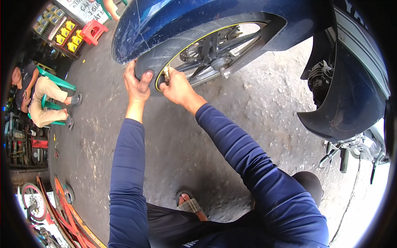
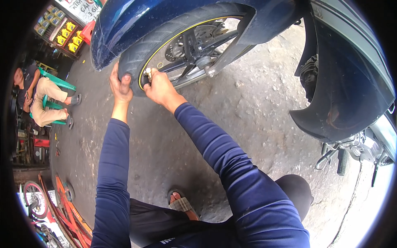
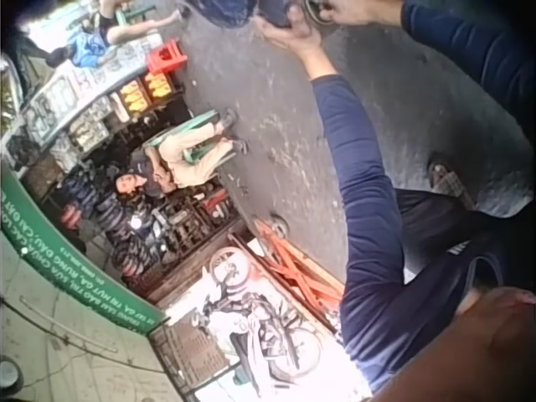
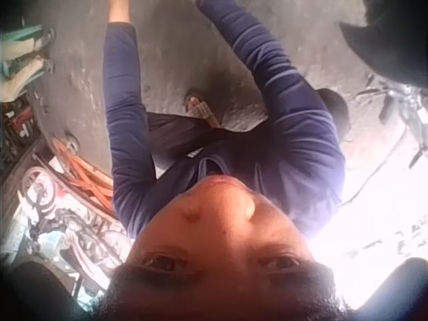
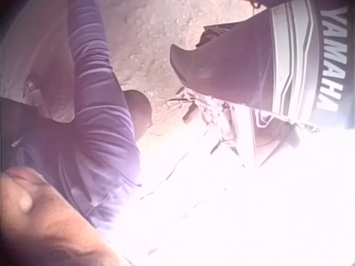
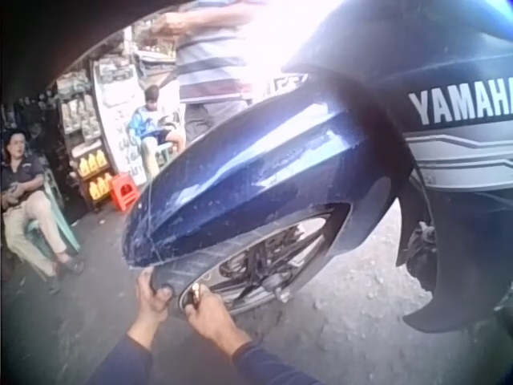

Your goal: Inflating tires and performing maintenance on the engine and front components of motorcycles in a service bay.

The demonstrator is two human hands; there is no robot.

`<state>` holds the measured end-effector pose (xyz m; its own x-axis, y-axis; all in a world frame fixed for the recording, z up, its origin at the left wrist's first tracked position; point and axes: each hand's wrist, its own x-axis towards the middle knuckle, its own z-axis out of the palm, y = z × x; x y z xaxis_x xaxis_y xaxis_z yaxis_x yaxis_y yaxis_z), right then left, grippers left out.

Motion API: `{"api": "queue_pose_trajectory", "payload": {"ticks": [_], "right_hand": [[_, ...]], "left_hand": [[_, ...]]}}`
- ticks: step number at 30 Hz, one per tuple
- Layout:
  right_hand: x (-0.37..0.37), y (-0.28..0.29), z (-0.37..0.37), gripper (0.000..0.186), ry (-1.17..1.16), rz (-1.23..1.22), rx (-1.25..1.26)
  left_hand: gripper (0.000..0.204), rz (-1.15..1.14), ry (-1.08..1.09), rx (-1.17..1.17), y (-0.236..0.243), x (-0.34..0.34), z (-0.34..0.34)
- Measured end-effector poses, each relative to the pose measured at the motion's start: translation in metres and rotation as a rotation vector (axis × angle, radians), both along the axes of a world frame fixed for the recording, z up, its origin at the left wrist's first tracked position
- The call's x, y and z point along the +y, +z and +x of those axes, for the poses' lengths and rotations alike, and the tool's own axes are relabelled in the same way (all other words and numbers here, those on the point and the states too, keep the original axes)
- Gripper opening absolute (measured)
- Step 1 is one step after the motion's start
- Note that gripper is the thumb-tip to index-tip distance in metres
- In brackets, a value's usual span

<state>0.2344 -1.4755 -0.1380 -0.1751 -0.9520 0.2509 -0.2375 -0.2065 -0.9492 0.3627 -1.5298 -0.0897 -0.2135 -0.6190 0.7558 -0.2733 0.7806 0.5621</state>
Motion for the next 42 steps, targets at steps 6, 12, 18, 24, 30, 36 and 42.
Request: {"api": "queue_pose_trajectory", "payload": {"ticks": [6, 12, 18, 24, 30, 36, 42], "right_hand": [[-0.009, -0.002, -0.01, 0.028, 0.06, 0.02, -0.017], [-0.004, 0.023, 0.016, 0.027, 0.055, -0.099, 0.234], [-0.009, -0.021, -0.018, 0.023, -0.106, -0.091, 0.339], [-0.015, -0.002, 0.0, 0.019, -0.018, -0.063, 0.237], [-0.012, -0.005, 0.005, 0.023, -0.012, -0.082, 0.211], [-0.004, -0.015, -0.018, 0.01, 0.04, -0.222, 0.071], [0.089, -0.099, -0.078, 0.015, 0.455, 0.25, 0.416]], "left_hand": [[0.072, -0.015, 0.053, 0.007, -0.002, -0.002, -0.007], [0.067, -0.041, 0.104, -0.03, 0.005, -0.001, 0.026], [0.086, 0.192, 0.077, -0.134, 0.008, 0.013, -0.009], [0.079, 0.127, 0.073, -0.095, 0.028, 0.01, 0.009], [0.081, -0.029, 0.084, -0.036, 0.015, 0.007, 0.012], [0.08, -0.128, 0.177, -0.156, 0.027, 0.023, 0.009], [0.078, -0.272, 0.133, -0.274, 0.036, -0.007, -0.012]]}}
